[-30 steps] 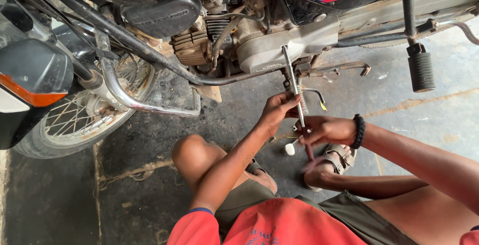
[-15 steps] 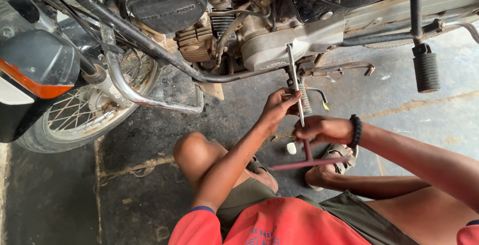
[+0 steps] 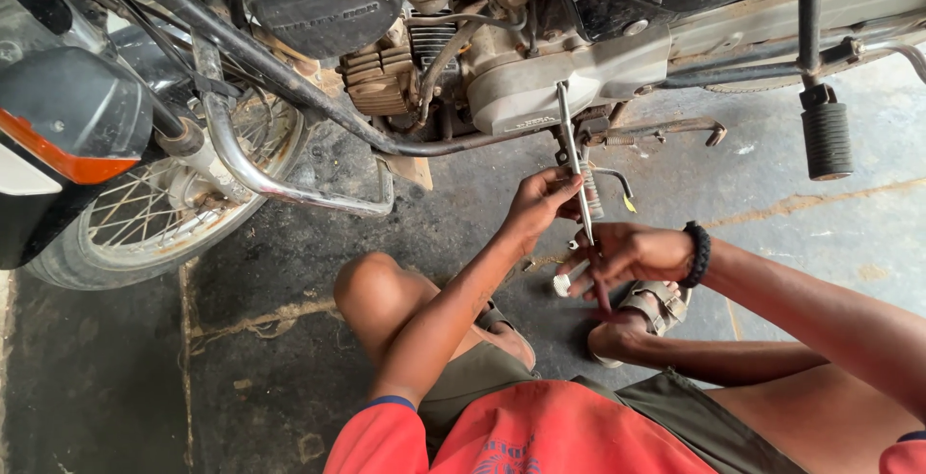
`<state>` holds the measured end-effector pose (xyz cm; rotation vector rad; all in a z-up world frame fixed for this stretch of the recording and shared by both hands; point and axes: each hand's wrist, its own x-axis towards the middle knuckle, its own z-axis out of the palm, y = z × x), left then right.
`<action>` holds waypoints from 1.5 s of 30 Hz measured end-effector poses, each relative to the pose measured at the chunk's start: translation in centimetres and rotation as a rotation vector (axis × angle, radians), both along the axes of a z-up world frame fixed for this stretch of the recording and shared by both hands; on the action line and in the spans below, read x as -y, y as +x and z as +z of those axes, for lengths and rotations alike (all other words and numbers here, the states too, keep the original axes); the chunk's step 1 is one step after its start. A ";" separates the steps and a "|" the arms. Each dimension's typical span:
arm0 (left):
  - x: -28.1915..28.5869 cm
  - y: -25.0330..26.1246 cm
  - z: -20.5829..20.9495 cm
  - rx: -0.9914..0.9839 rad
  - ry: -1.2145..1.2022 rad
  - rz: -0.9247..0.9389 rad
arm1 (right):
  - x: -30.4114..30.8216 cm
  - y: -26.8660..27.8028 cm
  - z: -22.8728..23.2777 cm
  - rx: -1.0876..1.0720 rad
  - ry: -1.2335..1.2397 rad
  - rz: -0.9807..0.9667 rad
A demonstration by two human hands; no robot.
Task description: Removing the engine cover and working on internal components of a motorcycle engine using various hand tools.
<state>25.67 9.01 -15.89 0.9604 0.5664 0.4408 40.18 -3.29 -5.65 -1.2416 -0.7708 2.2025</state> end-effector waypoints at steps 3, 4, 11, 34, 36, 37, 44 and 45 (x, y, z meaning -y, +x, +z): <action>0.3 -0.5 3.0 0.056 -0.079 -0.036 | 0.0 0.0 -0.4 0.036 -0.057 0.028; 0.2 -0.3 2.8 0.059 -0.077 -0.034 | 0.2 0.9 -2.2 0.039 -0.055 0.030; 0.1 0.1 0.2 0.065 -0.015 -0.005 | 1.6 2.6 -7.2 0.177 0.186 0.076; -12.3 0.5 -14.7 0.009 -0.306 0.490 | 3.6 -9.1 -7.8 0.179 -0.192 -0.082; -11.4 -0.3 -12.3 -0.060 -0.262 0.502 | 2.4 -8.8 -9.2 0.236 -0.163 -0.043; -11.6 -0.2 -13.2 -0.060 -0.263 0.500 | 1.8 -8.7 -10.0 0.237 -0.164 -0.045; -11.6 -0.7 -13.0 -0.143 -0.180 0.438 | -2.6 -8.8 -13.0 0.325 -0.042 -0.085; -11.4 -0.9 -12.2 -0.125 -0.126 0.398 | -3.1 -8.9 -13.4 0.341 -0.020 -0.089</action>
